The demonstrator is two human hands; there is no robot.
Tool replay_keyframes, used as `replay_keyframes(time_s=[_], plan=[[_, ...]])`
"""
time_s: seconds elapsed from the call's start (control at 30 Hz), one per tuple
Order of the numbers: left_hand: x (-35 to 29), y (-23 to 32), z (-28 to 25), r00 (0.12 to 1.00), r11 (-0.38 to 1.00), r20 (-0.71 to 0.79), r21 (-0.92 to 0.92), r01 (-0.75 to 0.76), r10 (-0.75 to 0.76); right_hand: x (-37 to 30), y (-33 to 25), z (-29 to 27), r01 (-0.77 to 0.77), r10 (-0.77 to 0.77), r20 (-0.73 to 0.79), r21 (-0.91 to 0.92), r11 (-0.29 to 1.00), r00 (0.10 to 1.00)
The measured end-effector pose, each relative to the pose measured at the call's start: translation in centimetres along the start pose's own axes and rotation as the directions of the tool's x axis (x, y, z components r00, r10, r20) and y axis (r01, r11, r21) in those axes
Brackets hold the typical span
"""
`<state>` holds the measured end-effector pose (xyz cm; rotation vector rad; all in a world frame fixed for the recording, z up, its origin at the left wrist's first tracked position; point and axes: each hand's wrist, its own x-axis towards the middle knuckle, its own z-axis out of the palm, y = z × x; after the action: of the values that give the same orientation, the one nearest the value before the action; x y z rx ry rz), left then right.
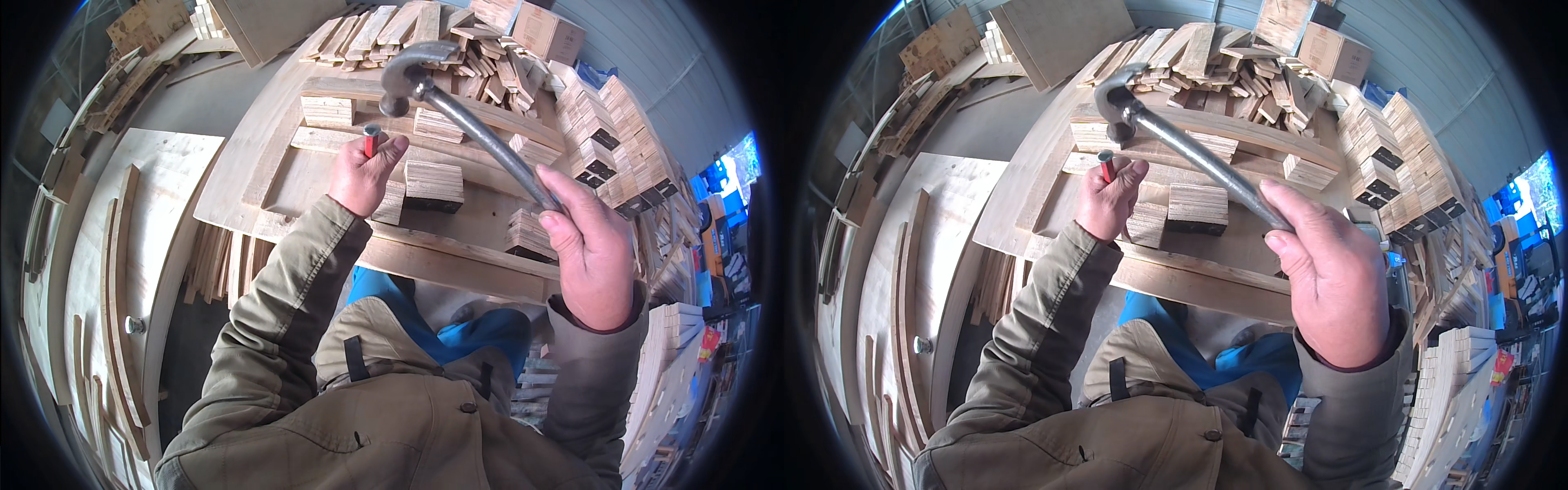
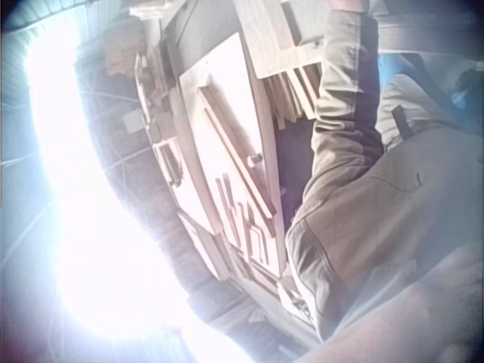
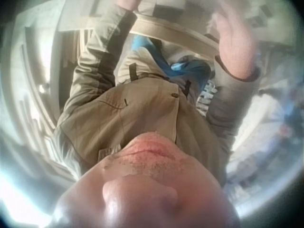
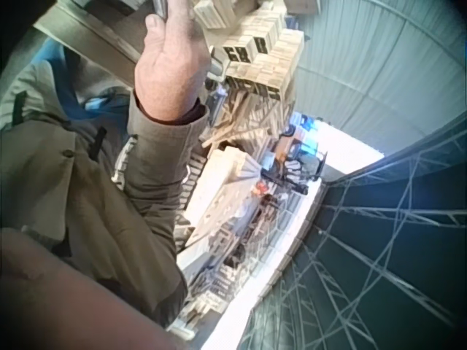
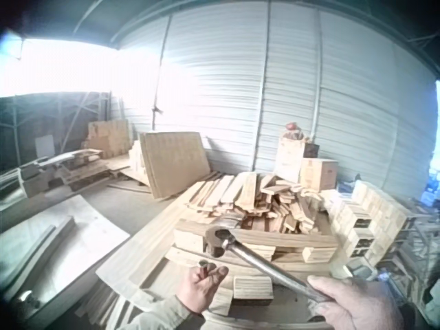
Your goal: The person uses a hammer and chisel to mark and shape a thin wooden strip on a workbench. They repeatedly strike the chisel to remove material along the edge of the strip, then inspect the shaped edge. The workbench is cluttered with stacks of wood pieces and tools.
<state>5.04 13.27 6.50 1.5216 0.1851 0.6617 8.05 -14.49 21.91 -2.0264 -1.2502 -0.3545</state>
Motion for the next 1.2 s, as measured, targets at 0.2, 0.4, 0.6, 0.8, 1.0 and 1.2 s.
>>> replay_keyframes(time_s=[0.2, 0.4, 0.6, 0.8, 1.0, 1.2], plan=[[0.0, 0.0, -0.1, 1.0, 1.0, 0.014, -0.024, 0.005, -0.004, 0.8, -1.4, -3.3, 0.039, 0.101, -0.416, 0.315, 0.948, 0.904], [0.2, -0.5, -0.3, 1.0, 1.0, 0.021, -0.022, 0.002, -0.002, -0.1, -1.6, -0.2, 0.046, -0.017, -0.203, 0.138, 0.989, 0.979], [0.0, -1.1, 0.1, 0.993, 0.994, -0.04, 0.018, -0.111, 0.111, -0.4, -1.2, 0.9, -0.032, 0.033, 0.167, -0.007, 0.999, 0.985], [0.1, -0.5, 0.0, 0.998, 0.998, 0.009, 0.007, -0.063, 0.063, 0.6, -2.2, -1.8, -0.153, 0.228, -0.291, 0.259, 0.954, 0.929], [-0.1, -0.6, -0.1, 0.998, 0.998, 0.02, -0.006, -0.066, 0.066, 0.1, -2.1, -0.9, -0.117, 0.228, -0.34, 0.317, 0.941, 0.913], [-0.4, -1.2, 0.2, 0.999, 0.991, -0.048, -0.133, 0.018, -0.024, -0.8, -0.6, 2.1, -0.027, 0.046, 0.173, -0.111, 0.993, 0.984]])
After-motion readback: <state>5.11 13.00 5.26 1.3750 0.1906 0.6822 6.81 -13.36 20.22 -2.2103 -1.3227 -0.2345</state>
